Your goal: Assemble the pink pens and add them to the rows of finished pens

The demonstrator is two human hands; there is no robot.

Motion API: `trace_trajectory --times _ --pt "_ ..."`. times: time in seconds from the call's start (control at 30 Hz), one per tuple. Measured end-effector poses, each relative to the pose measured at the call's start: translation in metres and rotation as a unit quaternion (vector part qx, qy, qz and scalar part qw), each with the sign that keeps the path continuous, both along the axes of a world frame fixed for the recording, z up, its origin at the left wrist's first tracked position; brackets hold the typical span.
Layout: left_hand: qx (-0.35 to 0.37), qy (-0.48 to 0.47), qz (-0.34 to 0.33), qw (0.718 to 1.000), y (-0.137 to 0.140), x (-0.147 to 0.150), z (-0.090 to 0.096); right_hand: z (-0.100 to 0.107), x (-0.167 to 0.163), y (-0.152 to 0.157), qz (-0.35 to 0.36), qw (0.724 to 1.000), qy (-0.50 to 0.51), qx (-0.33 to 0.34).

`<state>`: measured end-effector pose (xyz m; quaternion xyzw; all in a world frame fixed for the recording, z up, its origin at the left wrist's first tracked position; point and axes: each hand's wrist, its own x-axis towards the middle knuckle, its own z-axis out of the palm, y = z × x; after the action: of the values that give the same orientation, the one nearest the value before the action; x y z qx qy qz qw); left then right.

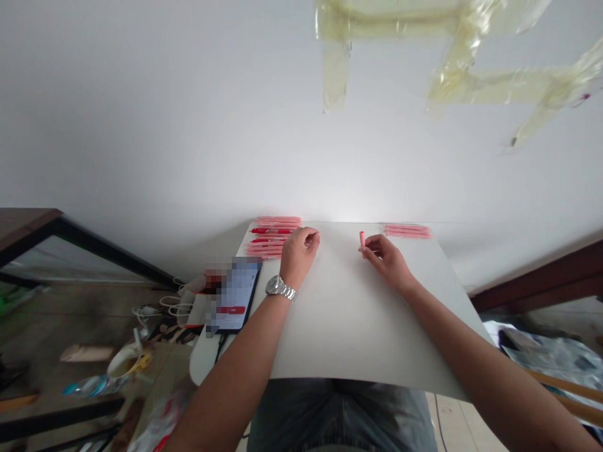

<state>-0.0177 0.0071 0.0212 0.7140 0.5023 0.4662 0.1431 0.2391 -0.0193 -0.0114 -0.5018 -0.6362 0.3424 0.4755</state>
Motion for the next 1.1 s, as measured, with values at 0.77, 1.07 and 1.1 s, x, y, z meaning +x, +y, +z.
trace_trajectory --times 0.77,1.07,1.1 --pt "-0.048 0.265 0.118 0.956 -0.001 -0.016 -0.001 0.003 0.003 -0.002 -0.016 0.996 -0.088 0.022" --pt "-0.052 0.245 0.148 0.957 -0.001 -0.020 0.001 0.010 0.001 -0.005 -0.021 0.996 -0.070 0.046" --pt "-0.057 0.250 0.155 0.954 -0.002 -0.020 0.002 0.009 0.002 -0.004 -0.017 0.996 -0.085 0.038"
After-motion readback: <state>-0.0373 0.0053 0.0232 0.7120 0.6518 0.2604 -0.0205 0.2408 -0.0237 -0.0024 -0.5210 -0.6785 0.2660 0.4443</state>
